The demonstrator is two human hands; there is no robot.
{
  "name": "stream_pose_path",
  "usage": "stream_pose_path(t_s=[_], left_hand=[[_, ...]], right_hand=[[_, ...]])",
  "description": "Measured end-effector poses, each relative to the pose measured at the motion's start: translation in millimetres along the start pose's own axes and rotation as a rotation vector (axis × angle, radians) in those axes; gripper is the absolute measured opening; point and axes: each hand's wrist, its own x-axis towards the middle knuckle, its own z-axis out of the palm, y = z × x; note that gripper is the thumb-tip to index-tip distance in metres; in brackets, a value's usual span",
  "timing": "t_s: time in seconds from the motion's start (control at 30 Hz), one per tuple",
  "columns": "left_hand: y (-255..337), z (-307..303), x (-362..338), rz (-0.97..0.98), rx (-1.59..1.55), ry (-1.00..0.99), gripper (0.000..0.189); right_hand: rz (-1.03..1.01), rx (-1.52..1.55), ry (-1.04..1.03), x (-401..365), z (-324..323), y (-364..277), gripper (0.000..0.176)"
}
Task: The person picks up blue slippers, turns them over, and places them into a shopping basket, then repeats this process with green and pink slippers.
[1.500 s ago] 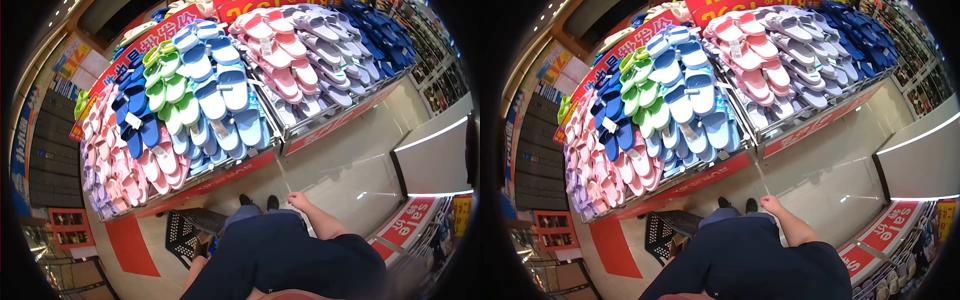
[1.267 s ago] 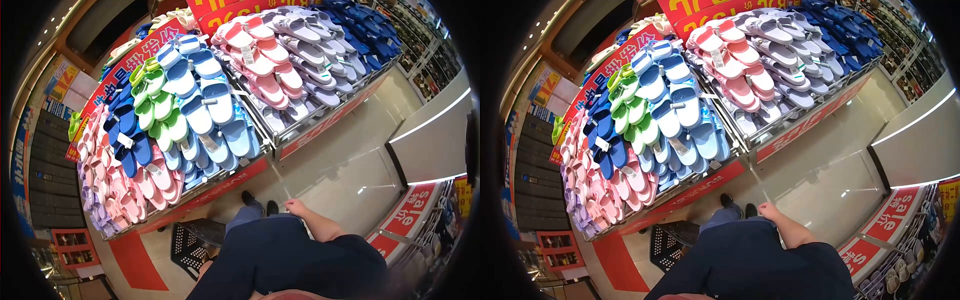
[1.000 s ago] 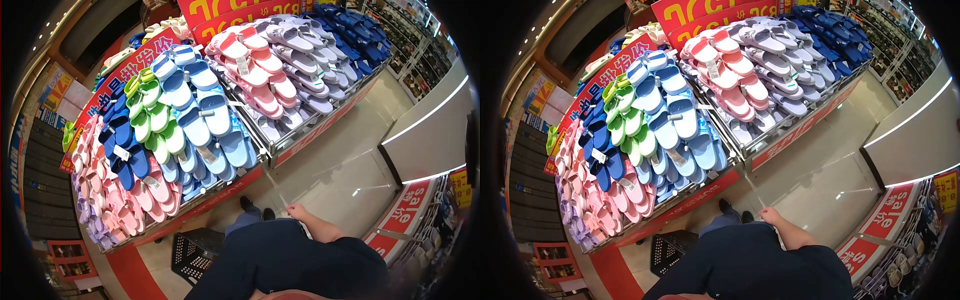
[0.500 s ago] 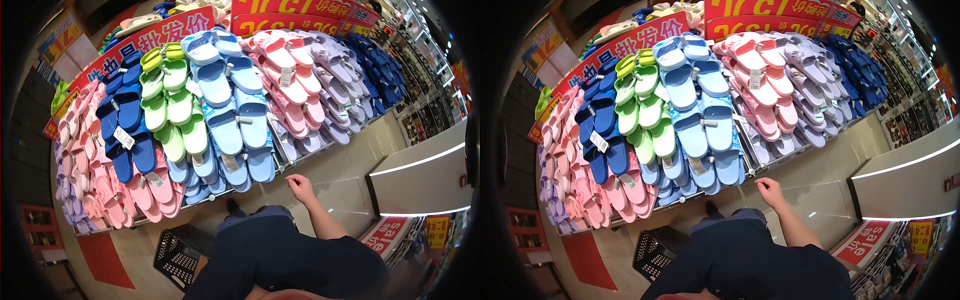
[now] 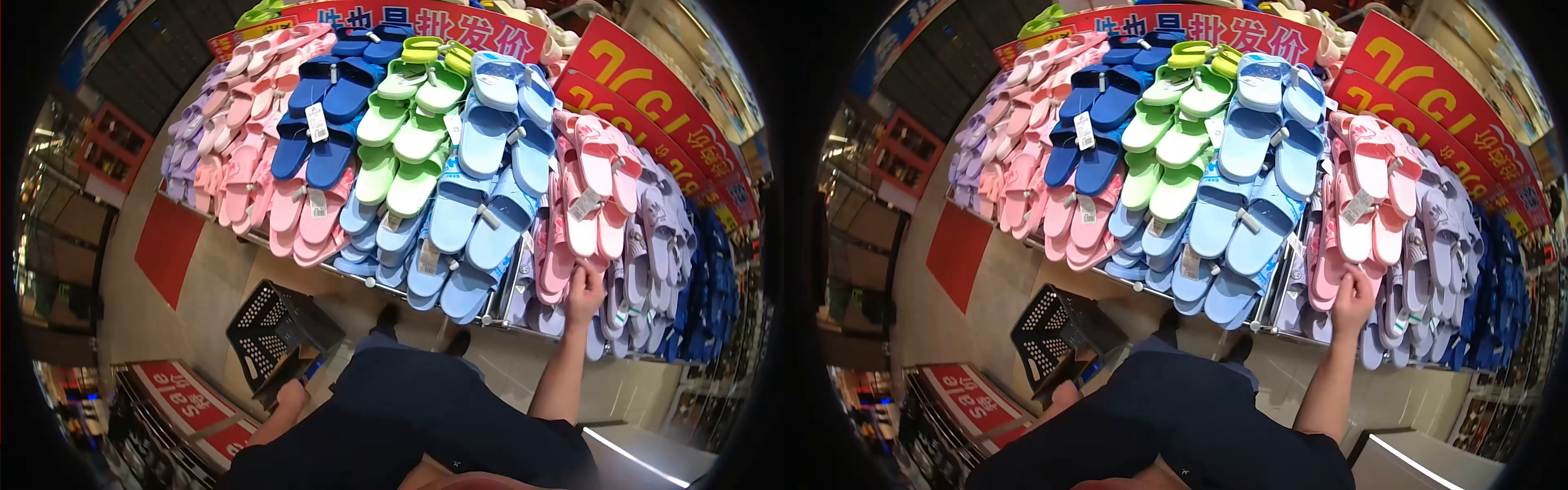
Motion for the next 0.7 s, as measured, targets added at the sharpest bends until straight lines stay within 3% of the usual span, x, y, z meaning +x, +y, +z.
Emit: stream_pose_path(t_s=[0.1,0.17,0.23,0.33,0.53,0.7], left_hand=[[17,13,-19,0.014,-0.096,0.172,0.036],[30,20,-30,0.061,-0.126,0.219,0.039],[48,23,-49,0.080,-0.126,0.238,0.041],[68,47,-71,0.114,-0.141,0.273,0.043],[104,92,-118,0.136,-0.104,0.238,0.045],[107,127,-151,0.271,-0.090,0.255,0.039]], right_hand=[[-0.260,-0.233,0.038,89,-27,4,0.020],[-0.281,-0.335,0.027,138,-34,4,0.023],[-0.378,-0.449,-0.002,189,-35,46,0.029],[-0.070,-0.550,-0.090,226,-27,40,0.042],[0.020,-0.924,-0.259,266,-8,38,0.057],[0.281,-0.844,-0.397,301,5,40,0.069]])
